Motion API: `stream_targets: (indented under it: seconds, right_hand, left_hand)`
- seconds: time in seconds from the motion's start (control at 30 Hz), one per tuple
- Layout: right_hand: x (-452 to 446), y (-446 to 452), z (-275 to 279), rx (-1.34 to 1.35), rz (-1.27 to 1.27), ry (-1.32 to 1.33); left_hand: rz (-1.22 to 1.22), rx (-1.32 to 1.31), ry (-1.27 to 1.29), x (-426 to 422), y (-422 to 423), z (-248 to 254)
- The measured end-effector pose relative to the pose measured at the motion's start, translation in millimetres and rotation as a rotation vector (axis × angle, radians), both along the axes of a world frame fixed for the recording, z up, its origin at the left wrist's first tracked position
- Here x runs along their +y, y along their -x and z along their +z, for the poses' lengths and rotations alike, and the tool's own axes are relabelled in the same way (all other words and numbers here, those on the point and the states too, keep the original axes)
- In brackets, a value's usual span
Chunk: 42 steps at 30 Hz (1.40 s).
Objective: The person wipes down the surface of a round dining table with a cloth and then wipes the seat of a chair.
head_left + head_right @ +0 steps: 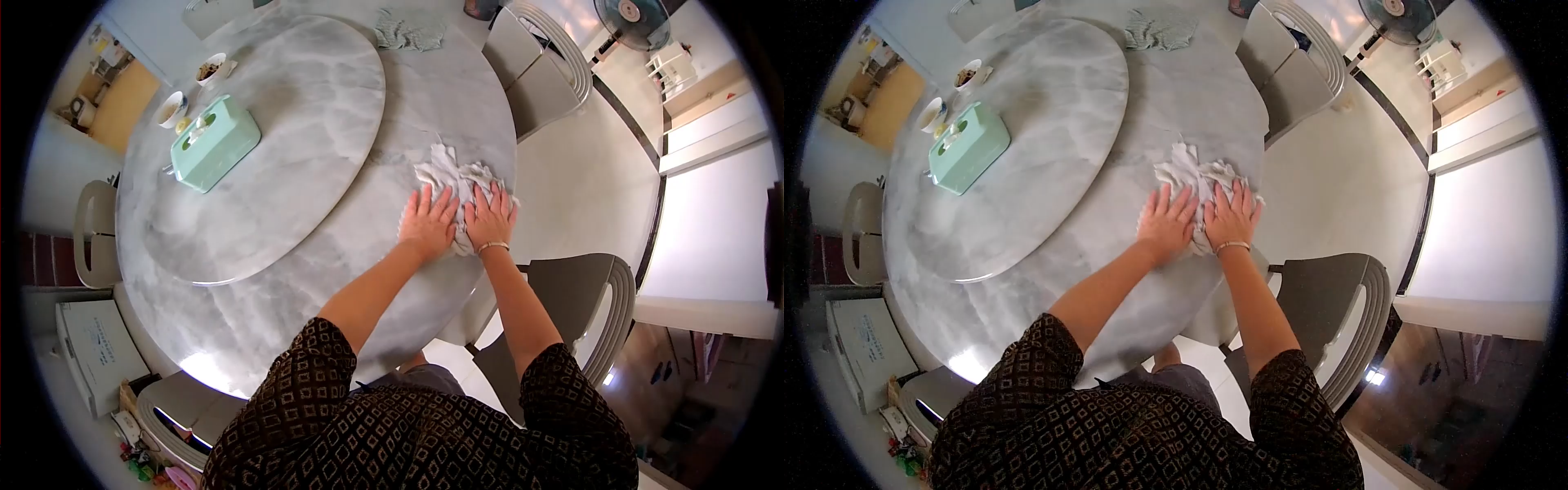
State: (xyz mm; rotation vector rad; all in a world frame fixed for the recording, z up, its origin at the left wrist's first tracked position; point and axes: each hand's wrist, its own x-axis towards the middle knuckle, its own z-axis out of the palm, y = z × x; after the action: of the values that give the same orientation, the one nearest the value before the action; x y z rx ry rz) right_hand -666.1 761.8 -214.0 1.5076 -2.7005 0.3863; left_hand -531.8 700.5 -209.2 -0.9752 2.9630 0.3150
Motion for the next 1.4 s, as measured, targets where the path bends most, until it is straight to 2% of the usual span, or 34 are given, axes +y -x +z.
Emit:
stream_targets:
  seconds: [0.13,0.47,0.63,0.73,0.87,0.97,1.1,1.17,1.23,1.3,1.4]
  right_hand:
    - [43.6,-35.7,-4.0,0.100,0.021,-0.026]
    - [126.6,-214.0,7.2,0.089,0.377,0.048]
    - [146.4,-307.6,13.8,-0.001,0.601,-0.020]
    - [146.0,-353.6,16.7,0.001,0.769,-0.161]
    - [127.2,-400.2,13.4,-0.011,0.898,-0.144]
    - [102.9,-426.9,14.2,-0.011,0.942,-0.116]
    - [70.1,-444.8,14.6,-0.061,0.992,-0.061]
    - [55.8,-447.6,13.0,-0.075,0.995,-0.036]
    - [41.2,-443.9,10.3,-0.131,1.021,0.002]
    - [30.2,-433.5,6.9,-0.147,1.015,0.015]
    - [2.6,-398.9,2.0,-0.185,0.897,0.202]
  left_hand:
    - [-0.074,0.089,0.000,43.0,-46.9,3.3]
    - [-0.104,0.117,-0.106,117.4,-246.9,11.0]
    - [-0.019,0.107,-0.162,157.8,-357.6,9.3]
    - [0.047,0.070,-0.136,175.2,-410.3,9.0]
    - [0.153,0.075,-0.067,181.1,-459.5,7.1]
    - [0.269,0.038,-0.053,172.9,-479.7,11.0]
    - [0.441,0.126,0.024,161.3,-481.0,9.4]
    - [0.503,0.111,-0.006,156.3,-473.0,8.1]
    - [0.650,0.017,0.066,149.7,-460.8,5.0]
    - [0.660,0.004,0.065,141.0,-450.1,3.1]
    - [0.650,0.018,0.091,110.3,-417.2,1.1]
